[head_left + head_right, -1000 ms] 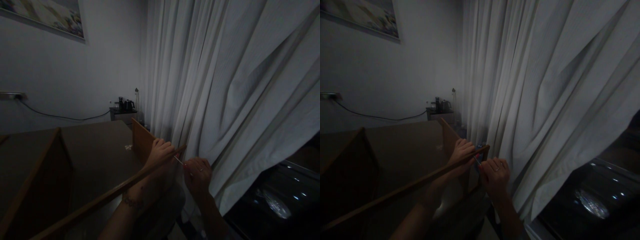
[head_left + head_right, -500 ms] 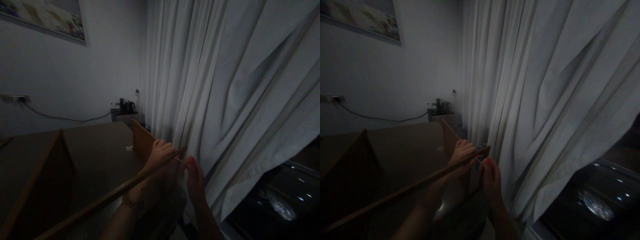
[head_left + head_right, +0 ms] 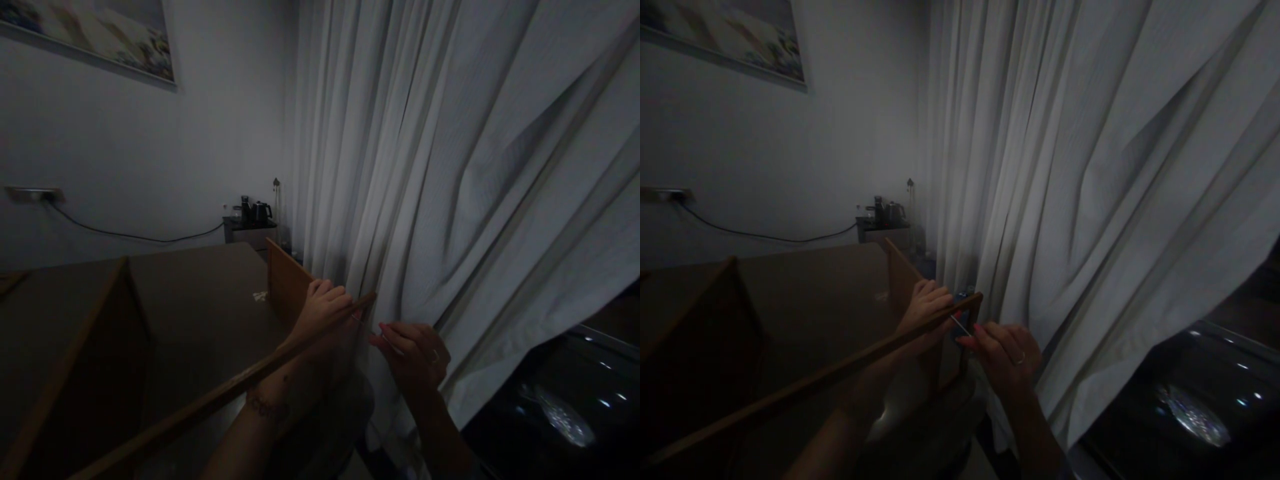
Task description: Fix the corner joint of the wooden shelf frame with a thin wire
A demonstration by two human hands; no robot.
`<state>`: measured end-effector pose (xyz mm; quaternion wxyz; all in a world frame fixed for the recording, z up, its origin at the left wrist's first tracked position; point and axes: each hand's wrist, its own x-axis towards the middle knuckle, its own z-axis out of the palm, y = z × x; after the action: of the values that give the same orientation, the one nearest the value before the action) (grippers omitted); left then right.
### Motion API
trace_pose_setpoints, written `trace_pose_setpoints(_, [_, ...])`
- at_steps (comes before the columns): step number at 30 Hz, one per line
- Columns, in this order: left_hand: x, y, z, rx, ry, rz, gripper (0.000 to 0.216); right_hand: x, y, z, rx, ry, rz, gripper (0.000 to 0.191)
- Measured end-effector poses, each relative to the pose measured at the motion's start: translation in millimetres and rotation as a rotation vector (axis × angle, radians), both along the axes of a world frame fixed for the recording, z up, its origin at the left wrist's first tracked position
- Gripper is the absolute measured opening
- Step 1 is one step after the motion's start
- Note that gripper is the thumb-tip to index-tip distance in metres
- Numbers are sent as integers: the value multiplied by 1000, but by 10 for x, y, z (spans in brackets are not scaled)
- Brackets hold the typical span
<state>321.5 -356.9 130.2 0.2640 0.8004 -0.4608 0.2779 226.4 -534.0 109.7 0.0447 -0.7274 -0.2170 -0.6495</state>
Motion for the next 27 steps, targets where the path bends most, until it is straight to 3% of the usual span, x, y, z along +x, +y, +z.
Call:
trace_pose_setpoints(7, [6,-11,-1,-6,-1,7,22,30,-229,20,-230,6,4,34])
trace_pose_setpoints(15, [11,-25,-21,0,-13,31,20,17,-231,110,-235,59,-42,21])
trace_pose_setpoints(19, [29,-27,-40,-26,-23,33,20,-86,-54,113,-57,231,19,10])
trace_pose_setpoints(27, [12,-8,-27,-22,-47,14,18,-193,337,57,511,552,188,37])
